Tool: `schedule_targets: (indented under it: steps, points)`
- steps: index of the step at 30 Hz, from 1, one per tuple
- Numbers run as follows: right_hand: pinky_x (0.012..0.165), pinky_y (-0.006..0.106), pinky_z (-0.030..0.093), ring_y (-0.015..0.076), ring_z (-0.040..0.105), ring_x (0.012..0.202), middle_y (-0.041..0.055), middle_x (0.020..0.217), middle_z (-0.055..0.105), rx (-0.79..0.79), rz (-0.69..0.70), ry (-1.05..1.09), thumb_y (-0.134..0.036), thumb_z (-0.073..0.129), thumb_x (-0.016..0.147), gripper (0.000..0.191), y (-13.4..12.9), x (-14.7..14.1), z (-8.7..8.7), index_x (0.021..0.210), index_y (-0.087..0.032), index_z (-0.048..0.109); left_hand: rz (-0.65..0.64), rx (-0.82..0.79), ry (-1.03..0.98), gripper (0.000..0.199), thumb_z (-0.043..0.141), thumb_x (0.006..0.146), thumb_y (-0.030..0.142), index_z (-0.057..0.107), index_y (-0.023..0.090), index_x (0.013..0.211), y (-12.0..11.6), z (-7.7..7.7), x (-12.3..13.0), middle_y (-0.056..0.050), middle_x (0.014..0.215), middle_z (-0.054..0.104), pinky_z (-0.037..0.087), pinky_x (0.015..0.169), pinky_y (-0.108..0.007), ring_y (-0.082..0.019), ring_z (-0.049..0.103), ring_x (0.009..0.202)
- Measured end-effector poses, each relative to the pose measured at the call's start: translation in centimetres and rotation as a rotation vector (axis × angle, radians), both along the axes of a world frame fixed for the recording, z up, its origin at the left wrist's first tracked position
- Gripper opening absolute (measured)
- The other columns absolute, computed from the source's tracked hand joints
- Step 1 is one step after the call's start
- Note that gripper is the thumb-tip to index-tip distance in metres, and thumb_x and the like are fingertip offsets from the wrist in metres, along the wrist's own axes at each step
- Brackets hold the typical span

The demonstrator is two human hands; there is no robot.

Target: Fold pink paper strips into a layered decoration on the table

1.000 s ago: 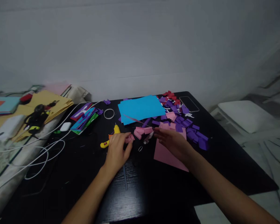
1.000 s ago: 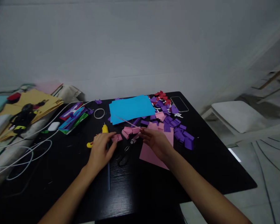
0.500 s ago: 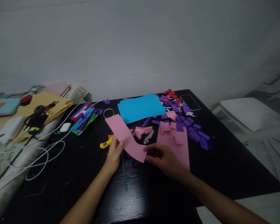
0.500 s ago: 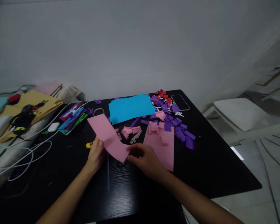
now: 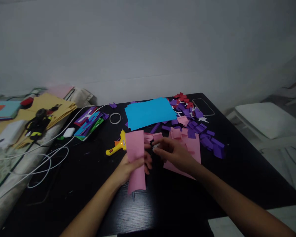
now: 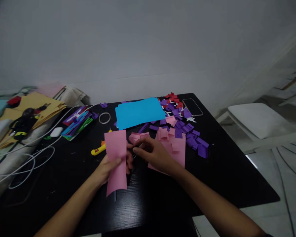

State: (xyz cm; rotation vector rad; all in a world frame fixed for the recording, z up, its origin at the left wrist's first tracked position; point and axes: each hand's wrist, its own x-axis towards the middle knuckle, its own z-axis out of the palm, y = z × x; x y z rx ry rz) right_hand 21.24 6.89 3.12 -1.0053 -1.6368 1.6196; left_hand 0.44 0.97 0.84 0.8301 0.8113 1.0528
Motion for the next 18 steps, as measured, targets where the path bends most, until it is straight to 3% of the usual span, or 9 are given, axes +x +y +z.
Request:
schedule_targets:
  steps: [2,4,9,13,18]
  points:
    - [0.061,0.026,0.048,0.0173,0.065,0.077,0.0049,0.095,0.070,-0.016,-0.027,0.042,-0.047,0.077,0.086,0.041,0.2,-0.7,-0.6,0.115,-0.019,0.067,-0.124,-0.043,0.087,0.037,0.086,0.077,0.038,0.068,0.011,0.094,-0.3,-0.2,0.7,-0.006,0.079,0.069,0.058,0.061,-0.026,-0.016,0.068,0.063]
    - [0.063,0.027,0.049,0.0187,0.065,0.081,0.0064,0.099,0.070,-0.001,-0.046,0.032,-0.049,0.078,0.084,0.045,-0.2,-1.1,-1.3,0.115,-0.019,0.066,-0.174,-0.067,0.181,0.033,0.086,0.077,0.034,0.066,0.012,0.090,-0.7,-0.5,1.4,-0.003,0.076,0.067,0.056,0.058,-0.026,-0.014,0.066,0.059]
    - [0.063,0.028,0.044,0.0171,0.058,0.073,0.0029,0.085,0.067,0.034,-0.065,-0.016,-0.051,0.083,0.079,0.042,-1.3,-1.2,-2.0,0.100,-0.018,0.066,-0.077,0.011,0.490,0.058,0.085,0.078,0.031,0.059,0.021,0.129,-1.4,-0.6,2.3,-0.001,0.088,0.066,0.053,0.051,-0.024,-0.015,0.063,0.065]
    - [0.063,0.028,0.045,0.0156,0.060,0.069,0.0007,0.084,0.067,-0.053,-0.058,0.070,-0.047,0.085,0.078,0.039,-1.5,-1.2,-1.8,0.098,-0.020,0.064,-0.072,0.106,0.669,0.056,0.084,0.078,0.033,0.062,0.024,0.128,-1.5,0.0,2.2,-0.001,0.088,0.070,0.052,0.057,-0.025,-0.019,0.067,0.071]
    - [0.065,0.029,0.048,0.0168,0.063,0.073,0.0009,0.087,0.067,-0.105,-0.057,0.090,-0.044,0.088,0.075,0.048,-1.9,-1.3,-2.5,0.106,-0.022,0.059,-0.069,0.094,0.614,0.054,0.084,0.076,0.030,0.064,0.025,0.127,-1.6,-0.1,2.2,0.001,0.079,0.072,0.051,0.059,-0.026,-0.019,0.067,0.065]
